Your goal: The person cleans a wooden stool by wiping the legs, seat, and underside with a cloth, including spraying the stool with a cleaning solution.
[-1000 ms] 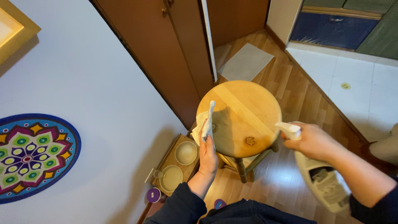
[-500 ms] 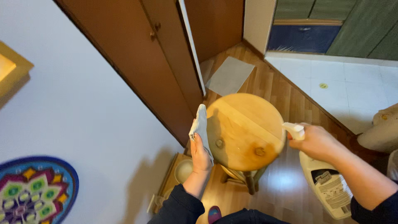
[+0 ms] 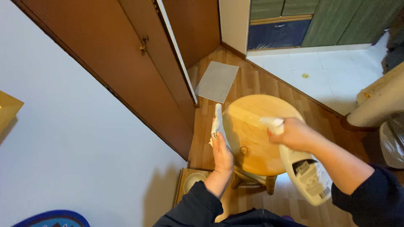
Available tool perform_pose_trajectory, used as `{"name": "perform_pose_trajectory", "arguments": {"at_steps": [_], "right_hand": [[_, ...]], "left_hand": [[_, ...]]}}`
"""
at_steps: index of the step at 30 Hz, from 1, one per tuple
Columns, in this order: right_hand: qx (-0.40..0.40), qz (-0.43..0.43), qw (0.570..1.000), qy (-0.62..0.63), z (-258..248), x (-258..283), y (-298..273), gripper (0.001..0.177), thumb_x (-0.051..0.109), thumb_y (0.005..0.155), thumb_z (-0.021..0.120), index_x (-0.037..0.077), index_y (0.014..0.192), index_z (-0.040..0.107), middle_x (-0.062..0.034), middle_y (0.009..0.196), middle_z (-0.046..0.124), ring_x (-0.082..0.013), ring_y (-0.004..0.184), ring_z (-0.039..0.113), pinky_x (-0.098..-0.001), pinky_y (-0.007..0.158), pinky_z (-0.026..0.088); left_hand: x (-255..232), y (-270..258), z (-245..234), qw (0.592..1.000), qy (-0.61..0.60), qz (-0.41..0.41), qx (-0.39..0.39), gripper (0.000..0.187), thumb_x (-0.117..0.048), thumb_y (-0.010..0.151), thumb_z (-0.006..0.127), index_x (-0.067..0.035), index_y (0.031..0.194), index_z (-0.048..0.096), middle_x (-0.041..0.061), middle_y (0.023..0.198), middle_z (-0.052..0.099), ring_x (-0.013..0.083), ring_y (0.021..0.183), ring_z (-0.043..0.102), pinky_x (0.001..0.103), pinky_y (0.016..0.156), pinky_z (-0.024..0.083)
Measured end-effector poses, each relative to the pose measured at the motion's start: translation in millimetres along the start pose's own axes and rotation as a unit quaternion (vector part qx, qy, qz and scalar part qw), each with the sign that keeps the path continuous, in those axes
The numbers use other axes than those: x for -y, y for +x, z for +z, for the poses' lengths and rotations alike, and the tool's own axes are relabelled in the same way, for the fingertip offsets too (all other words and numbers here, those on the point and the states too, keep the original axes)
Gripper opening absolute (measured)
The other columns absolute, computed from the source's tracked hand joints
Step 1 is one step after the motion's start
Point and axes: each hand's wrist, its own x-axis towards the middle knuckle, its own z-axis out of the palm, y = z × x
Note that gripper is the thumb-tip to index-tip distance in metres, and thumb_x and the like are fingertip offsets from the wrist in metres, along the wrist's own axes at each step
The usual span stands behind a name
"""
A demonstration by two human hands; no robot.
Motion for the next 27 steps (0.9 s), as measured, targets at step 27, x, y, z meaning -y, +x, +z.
{"name": "perform_pose_trajectory", "arguments": {"at_steps": [27], "right_hand": [[0.073,0.063,0.992,-0.083,38,-55,-73,0.032,0.033,0.075,0.08,0.014,0.1,0.078,-0.0106,0.094,0.082,-0.0234,0.089,0.079,-0.0359,0.086,0.059]], "left_hand": [[-23,-51,-24,0.994,-0.052,-0.034,0.095,0.062,-0.035,0.111,0.029,0.006,0.158,0.028,0.018,0.167,0.031,0.0281,0.155,0.027,0.036,0.126,0.018]]}}
